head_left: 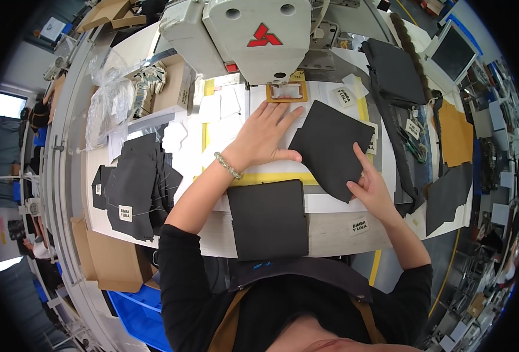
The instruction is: Sewing textile labels onto small black fabric pieces using an industrial sewing machine.
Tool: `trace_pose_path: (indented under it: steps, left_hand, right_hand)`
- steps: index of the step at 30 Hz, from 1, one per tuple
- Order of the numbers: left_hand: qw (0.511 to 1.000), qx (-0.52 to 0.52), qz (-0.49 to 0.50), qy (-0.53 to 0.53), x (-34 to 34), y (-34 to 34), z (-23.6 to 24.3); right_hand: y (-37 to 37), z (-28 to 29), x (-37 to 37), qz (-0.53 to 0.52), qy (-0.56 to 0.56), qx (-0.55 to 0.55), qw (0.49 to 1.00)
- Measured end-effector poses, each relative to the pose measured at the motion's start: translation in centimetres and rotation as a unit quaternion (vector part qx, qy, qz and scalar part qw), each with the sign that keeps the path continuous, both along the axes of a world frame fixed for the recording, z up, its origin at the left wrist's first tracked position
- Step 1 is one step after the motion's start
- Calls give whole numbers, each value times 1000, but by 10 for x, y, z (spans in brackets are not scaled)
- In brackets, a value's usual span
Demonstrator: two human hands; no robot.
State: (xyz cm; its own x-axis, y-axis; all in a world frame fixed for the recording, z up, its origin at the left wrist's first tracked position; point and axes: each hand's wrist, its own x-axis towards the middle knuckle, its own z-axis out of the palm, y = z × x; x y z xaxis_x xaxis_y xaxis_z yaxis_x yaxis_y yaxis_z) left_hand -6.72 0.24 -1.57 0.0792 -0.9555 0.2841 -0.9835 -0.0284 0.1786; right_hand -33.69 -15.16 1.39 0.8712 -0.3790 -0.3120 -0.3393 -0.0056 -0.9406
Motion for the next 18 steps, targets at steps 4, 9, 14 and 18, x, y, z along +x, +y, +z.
trace_pose_path:
  steps: [4,9,14,18]
  left_hand:
    - [1000,-1,-5,-1,4,1,-1]
    - [1000,-14,-11,5,7,2,-2]
    - [1000,-15,-12,7,7,4,-2]
    - [1000,-4,-7,20,6,9,0]
  right_hand:
    - [1,2,1,-3,-6,4,1000]
    - [0,3,3,4,-10,15,1000]
    - [1,6,4,6,-15,12,1000]
    - [1,4,4,2,-26,26,999]
